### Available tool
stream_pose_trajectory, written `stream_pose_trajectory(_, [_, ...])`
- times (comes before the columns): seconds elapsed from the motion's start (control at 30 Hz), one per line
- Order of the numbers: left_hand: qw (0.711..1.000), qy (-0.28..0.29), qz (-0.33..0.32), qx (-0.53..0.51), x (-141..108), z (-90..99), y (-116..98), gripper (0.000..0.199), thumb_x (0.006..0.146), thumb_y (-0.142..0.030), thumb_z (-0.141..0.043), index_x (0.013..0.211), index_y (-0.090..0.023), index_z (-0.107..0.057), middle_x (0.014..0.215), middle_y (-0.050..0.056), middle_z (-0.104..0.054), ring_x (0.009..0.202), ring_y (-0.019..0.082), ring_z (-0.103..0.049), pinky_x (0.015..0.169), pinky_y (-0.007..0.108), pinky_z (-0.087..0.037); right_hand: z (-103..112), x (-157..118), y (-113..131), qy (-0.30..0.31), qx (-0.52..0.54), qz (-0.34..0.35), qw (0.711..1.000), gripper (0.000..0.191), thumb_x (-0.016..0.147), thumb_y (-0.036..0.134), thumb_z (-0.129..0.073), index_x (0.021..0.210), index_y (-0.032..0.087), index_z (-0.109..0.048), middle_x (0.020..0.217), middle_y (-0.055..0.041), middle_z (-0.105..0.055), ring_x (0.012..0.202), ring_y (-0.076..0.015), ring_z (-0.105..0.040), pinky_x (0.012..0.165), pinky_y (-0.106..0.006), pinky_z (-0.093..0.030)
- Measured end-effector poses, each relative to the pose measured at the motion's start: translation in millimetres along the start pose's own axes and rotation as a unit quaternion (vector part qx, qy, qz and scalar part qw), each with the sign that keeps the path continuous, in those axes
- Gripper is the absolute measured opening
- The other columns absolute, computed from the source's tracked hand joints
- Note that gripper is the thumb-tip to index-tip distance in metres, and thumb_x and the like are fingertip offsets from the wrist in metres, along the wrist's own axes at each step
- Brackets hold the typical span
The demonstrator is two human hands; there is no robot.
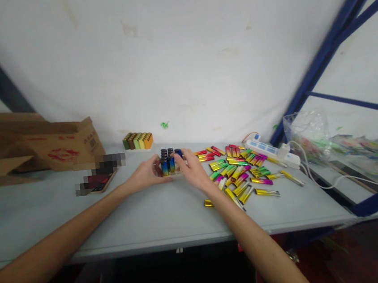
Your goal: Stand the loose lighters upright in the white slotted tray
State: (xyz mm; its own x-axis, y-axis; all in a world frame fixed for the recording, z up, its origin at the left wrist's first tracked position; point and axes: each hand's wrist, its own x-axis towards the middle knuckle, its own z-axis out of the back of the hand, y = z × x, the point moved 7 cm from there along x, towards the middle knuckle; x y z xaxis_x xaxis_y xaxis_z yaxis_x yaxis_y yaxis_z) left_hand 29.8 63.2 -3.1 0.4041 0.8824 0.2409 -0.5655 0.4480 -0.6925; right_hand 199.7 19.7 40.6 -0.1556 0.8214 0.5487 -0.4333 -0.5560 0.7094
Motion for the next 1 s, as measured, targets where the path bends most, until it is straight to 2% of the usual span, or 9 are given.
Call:
stream_pose_trajectory(0.07, [1.0,0.001,-0.003,0.002,0.0,0.2,-0.7,0.061,0.057,-0.059,-0.084,0.088,-0.025,-0.045,0.072,-0.004,-0.066,0.065,0.019,-0.062,0.059,0.028,-0.043,5.5,1.8,2.7,-0.009,-0.054,0.039,0.998,0.034,0.101,0.048,-0.046,0.095,0.019,-0.064,0.095,-0.0077,-0.064,0.095,-0.0206,-0.058,0.086,-0.032,-0.046])
stream_pose_trajectory(0.1, [1.0,0.002,-0.006,0.005,0.0,0.4,-1.3,0.061,0.058,-0.06,-0.084,0.088,-0.025,-0.044,0.073,-0.004,-0.065,0.066,0.019,-0.062,0.059,0.028,-0.043,7.3,2.5,3.4,-0.008,-0.076,0.049,0.996,0.035,0.101,0.047,-0.047,0.093,0.019,-0.065,0.094,-0.008,-0.065,0.093,-0.0208,-0.059,0.084,-0.032,-0.047])
stream_pose_trajectory(0.2, [1.0,0.003,-0.01,0.022,0.3,0.9,-1.7,0.06,0.059,-0.059,-0.083,0.087,-0.025,-0.043,0.075,-0.003,-0.064,0.068,0.019,-0.061,0.059,0.028,-0.042,9.5,2.9,3.1,0.016,-0.098,0.05,0.994,0.036,0.1,0.049,-0.052,0.093,0.018,-0.069,0.082,-0.0047,-0.067,0.075,-0.0174,-0.059,0.072,-0.029,-0.047])
stream_pose_trajectory(0.27, [1.0,0.009,-0.005,0.021,0.7,0.2,-0.6,0.059,0.06,-0.059,-0.083,0.088,-0.025,-0.043,0.076,-0.003,-0.064,0.068,0.019,-0.061,0.059,0.028,-0.042,11.0,2.1,1.5,0.02,-0.075,0.041,0.996,0.036,0.096,0.052,-0.059,0.1,0.018,-0.071,0.079,-0.0028,-0.069,0.067,-0.0156,-0.06,0.066,-0.027,-0.047])
stream_pose_trajectory(0.37, [1.0,0.011,0.0,0.019,1.3,0.0,0.4,0.059,0.059,-0.058,-0.083,0.088,-0.025,-0.044,0.075,-0.003,-0.064,0.067,0.019,-0.061,0.059,0.029,-0.042,10.7,0.2,-3.5,0.018,-0.016,0.025,0.999,0.04,0.09,0.055,-0.066,0.105,0.019,-0.07,0.079,-0.0031,-0.072,0.066,-0.0173,-0.066,0.065,-0.028,-0.052])
stream_pose_trajectory(0.5, [1.0,-0.002,-0.013,0.009,0.6,1.7,-2.0,0.06,0.056,-0.058,-0.085,0.085,-0.025,-0.045,0.073,-0.004,-0.064,0.067,0.019,-0.06,0.059,0.029,-0.042,1.1,-2.6,-9.2,0.062,0.011,0.015,0.998,0.039,0.09,0.056,-0.065,0.103,0.02,-0.068,0.076,-0.0034,-0.074,0.066,-0.0197,-0.071,0.066,-0.03,-0.055])
stream_pose_trajectory(0.77, [1.0,0.013,-0.011,0.004,-0.7,0.3,-3.3,0.061,0.058,-0.059,-0.084,0.085,-0.025,-0.042,0.073,-0.003,-0.065,0.068,0.02,-0.062,0.06,0.03,-0.042,-7.2,-2.1,-3.5,0.106,-0.103,0.086,0.985,0.031,0.099,0.048,-0.057,0.102,0.018,-0.067,0.077,-0.0041,-0.069,0.068,-0.0177,-0.067,0.067,-0.028,-0.051])
stream_pose_trajectory(0.93, [1.0,0.018,-0.006,0.007,1.7,-1.0,1.2,0.061,0.06,-0.064,-0.082,0.088,-0.025,-0.044,0.071,-0.004,-0.065,0.066,0.02,-0.062,0.058,0.029,-0.042,-9.7,-3.0,10.1,0.05,-0.298,0.111,0.947,0.033,0.098,0.045,-0.058,0.106,0.015,-0.068,0.104,-0.0154,-0.065,0.097,-0.0267,-0.06,0.087,-0.038,-0.048])
stream_pose_trajectory(1.0, [1.0,0.017,-0.011,0.018,3.6,-1.5,3.3,0.062,0.06,-0.066,-0.081,0.088,-0.025,-0.044,0.069,-0.005,-0.063,0.065,0.02,-0.062,0.058,0.029,-0.042,-13.6,-4.2,10.6,0.05,-0.342,0.092,0.934,0.037,0.099,0.049,-0.055,0.11,0.016,-0.068,0.105,-0.0152,-0.063,0.099,-0.0276,-0.058,0.088,-0.04,-0.046])
